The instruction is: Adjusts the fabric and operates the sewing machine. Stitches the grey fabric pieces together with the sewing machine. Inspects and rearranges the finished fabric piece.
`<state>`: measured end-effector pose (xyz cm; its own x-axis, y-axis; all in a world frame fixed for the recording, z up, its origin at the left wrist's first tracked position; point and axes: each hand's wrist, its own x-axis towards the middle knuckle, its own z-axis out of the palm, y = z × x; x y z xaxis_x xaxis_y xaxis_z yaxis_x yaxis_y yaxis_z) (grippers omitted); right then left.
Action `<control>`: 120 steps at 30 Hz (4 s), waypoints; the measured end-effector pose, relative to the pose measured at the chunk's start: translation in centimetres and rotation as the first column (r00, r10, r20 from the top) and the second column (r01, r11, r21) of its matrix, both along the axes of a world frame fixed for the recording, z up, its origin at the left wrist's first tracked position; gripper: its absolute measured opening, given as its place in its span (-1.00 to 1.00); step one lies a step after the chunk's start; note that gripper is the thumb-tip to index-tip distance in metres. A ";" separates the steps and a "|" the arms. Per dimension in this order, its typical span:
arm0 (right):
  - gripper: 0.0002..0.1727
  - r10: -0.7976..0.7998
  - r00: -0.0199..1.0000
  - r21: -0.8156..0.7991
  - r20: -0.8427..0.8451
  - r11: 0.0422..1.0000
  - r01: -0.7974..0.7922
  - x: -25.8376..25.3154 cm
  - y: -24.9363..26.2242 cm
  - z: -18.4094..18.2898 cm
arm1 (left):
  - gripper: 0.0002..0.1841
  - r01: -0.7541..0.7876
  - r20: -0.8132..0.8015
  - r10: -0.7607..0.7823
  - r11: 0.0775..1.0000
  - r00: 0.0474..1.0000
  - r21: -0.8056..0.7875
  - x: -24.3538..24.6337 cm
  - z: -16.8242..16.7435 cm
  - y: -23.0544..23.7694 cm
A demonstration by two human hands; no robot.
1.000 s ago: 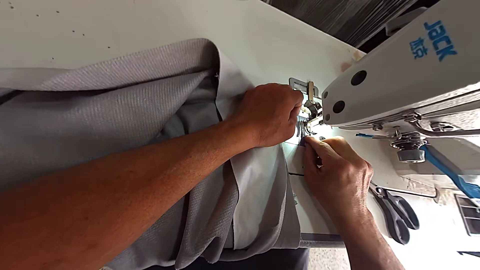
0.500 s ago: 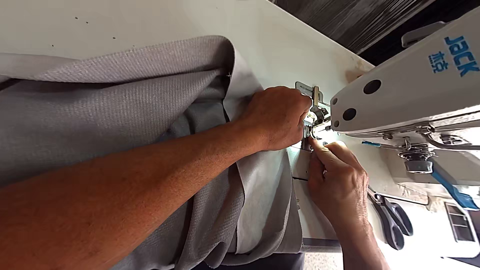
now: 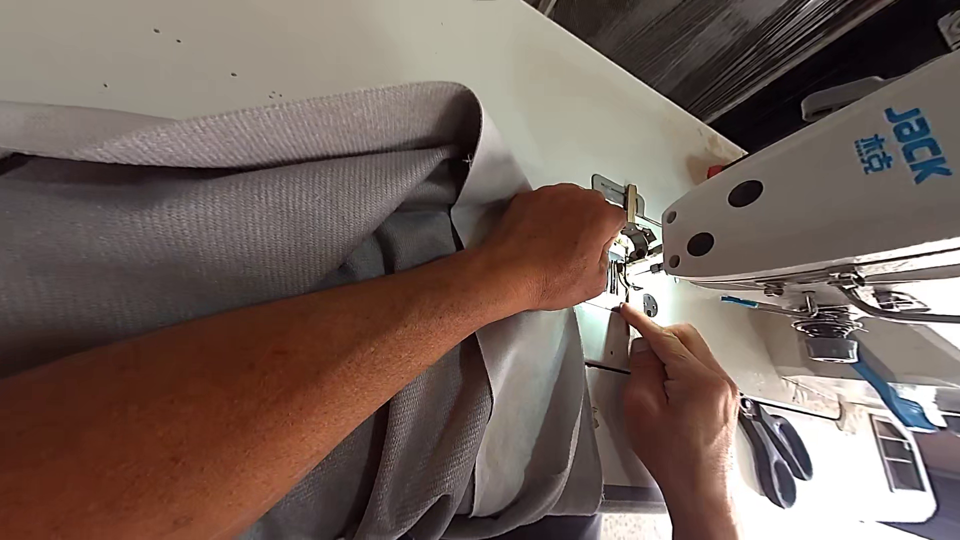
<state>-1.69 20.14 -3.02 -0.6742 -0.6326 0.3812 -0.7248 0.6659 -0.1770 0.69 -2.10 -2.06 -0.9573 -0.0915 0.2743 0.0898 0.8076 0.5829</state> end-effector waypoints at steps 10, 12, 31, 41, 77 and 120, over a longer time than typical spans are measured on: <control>-0.54 0.001 1.000 -0.007 -0.025 1.000 -0.001 0.2 0.3 1.3 | -0.85 0.005 0.007 -0.005 1.000 1.000 -0.011 -0.1 0.1 -0.1; -0.53 0.015 0.997 0.007 -0.077 1.000 -0.015 0.5 -0.1 0.9 | -0.86 0.002 0.002 -0.002 1.000 1.000 -0.017 -0.1 0.1 -0.1; -0.55 0.385 0.881 0.424 -0.277 0.871 -0.247 -4.0 0.2 2.0 | -0.89 0.016 0.049 -0.014 0.999 0.999 -0.034 -0.1 0.4 -0.1; -0.65 0.107 0.991 0.247 -0.080 0.965 -0.084 -8.0 -0.8 1.6 | -0.86 0.016 0.030 -0.015 0.999 0.999 -0.034 0.0 0.2 -0.2; -0.56 -0.009 0.987 0.256 -0.163 0.965 0.051 -12.8 -2.5 1.7 | -0.75 0.101 0.038 -0.097 0.986 0.995 -0.131 -0.3 1.1 -2.9; -0.75 0.082 0.996 -0.263 -0.026 0.961 -0.085 -11.4 2.6 1.5 | 0.38 -0.048 -0.504 0.116 0.988 0.856 0.146 -3.0 0.7 4.7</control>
